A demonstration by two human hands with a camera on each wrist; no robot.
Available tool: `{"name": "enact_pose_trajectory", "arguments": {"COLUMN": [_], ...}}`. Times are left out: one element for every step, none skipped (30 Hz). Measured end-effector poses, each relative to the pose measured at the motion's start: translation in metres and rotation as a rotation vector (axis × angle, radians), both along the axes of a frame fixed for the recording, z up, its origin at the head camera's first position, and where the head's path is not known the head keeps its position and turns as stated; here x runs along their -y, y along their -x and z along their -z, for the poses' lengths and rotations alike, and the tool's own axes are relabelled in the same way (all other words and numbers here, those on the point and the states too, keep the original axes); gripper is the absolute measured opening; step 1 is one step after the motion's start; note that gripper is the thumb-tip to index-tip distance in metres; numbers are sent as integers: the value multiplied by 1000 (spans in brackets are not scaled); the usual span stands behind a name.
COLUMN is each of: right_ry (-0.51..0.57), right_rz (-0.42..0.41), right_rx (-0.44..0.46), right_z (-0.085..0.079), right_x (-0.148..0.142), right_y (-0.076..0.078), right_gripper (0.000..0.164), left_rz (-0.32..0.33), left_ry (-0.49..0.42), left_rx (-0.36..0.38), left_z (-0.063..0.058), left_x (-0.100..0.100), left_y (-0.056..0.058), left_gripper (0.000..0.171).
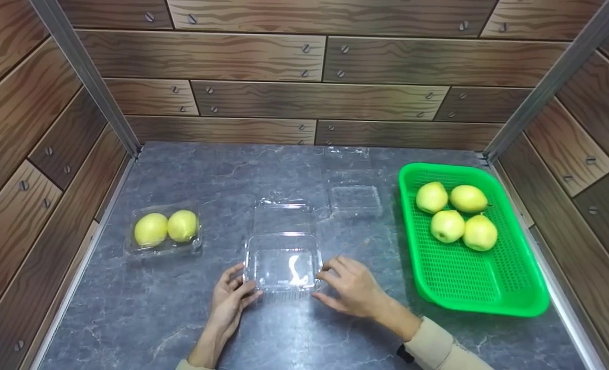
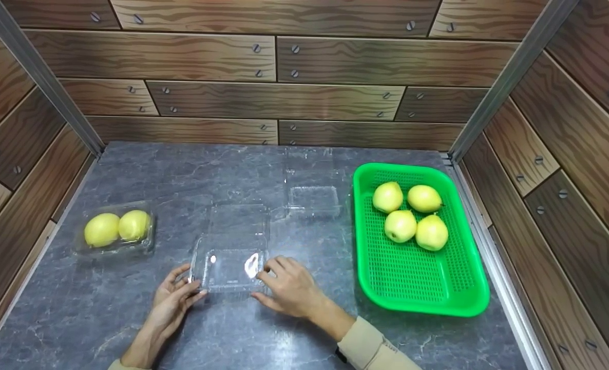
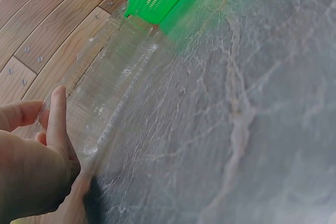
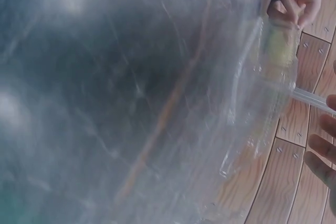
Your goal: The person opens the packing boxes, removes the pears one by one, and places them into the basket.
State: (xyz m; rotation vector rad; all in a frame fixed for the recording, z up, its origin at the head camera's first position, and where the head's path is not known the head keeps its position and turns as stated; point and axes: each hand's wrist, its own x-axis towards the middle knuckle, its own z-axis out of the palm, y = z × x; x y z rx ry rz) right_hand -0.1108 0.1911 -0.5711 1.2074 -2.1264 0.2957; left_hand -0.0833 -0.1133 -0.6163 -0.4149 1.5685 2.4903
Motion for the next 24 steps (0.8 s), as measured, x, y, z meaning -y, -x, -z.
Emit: {"name": "enact_pose_trajectory", "arguments": {"right_ry": [-8, -15, -22, -28, -33, -38, -41, -45, -51, -59, -65, -72, -81, -90, -97, -103, -104, -104, -103, -101, -98, -97, -94, -91], "right_rz": [6, 9, 13, 18, 24, 27, 27, 26, 24, 22, 20, 17, 18, 19, 21, 24, 24, 24, 23, 21, 19, 19, 16, 15], "right_rx": [3, 5, 7, 9, 13, 16, 14, 13, 13, 14, 14, 16, 19, 24, 28, 30, 30, 31, 30, 30, 27, 27, 26, 27], "right_z": [2, 3, 5, 6, 6, 7, 8, 9, 9, 10, 11, 12, 13, 14, 15, 16, 18, 19, 20, 22, 23, 24, 24, 25], "right_x": [1, 2, 3, 3, 4, 6, 7, 8, 9, 10, 11, 13, 13, 14, 15, 15, 16, 16, 17, 17, 18, 18, 19, 19], "right_y": [-1, -2, -2, -3, -4, -4, -4, -4, -4, -4, -4, -4, -4, -5, -5, -5, -6, -6, -6, -6, -6, -6, -6, -6], "right_gripper": [38, 37, 37, 37, 36, 36, 36, 35, 35, 34, 34, 34, 34, 33, 33, 33, 32, 32, 31, 31, 31, 30, 30, 29], "left_rz": [-2, -3, -2, -1, 2, 4, 9, 15, 20, 24, 28, 30, 31, 31, 30, 28, 27, 25, 22, 20, 18, 16, 14, 13], "left_ry": [-2, -5, -5, -5, -4, -4, 0, 1, 4, 5, 6, 6, 8, 6, 6, 4, 3, 2, 2, 3, 4, 5, 5, 8], "left_rx": [0, 1, 1, 0, -2, -2, -4, -4, -5, -4, -4, -2, -2, -1, -1, 1, 1, 3, 4, 6, 9, 11, 12, 12], "left_z": [0, 0, 0, 0, 0, -1, -1, -1, -1, -1, -2, -2, -2, -2, -2, -2, -2, -2, -2, -2, -2, -2, -1, -1], "left_x": [0, 0, 0, 0, 0, 0, 0, 1, 1, 1, 1, 1, 1, 1, 1, 0, 0, 0, 0, 0, -1, -1, -1, -1], "left_y": [0, 0, 0, 0, 0, 0, -1, -1, -1, -1, -1, -1, -1, 0, 0, 0, 0, 0, 1, 1, 1, 1, 1, 1], "left_gripper": [65, 65, 65, 66, 66, 66, 67, 68, 68, 68, 68, 68, 68, 68, 68, 68, 68, 68, 68, 68, 68, 68, 68, 68]}}
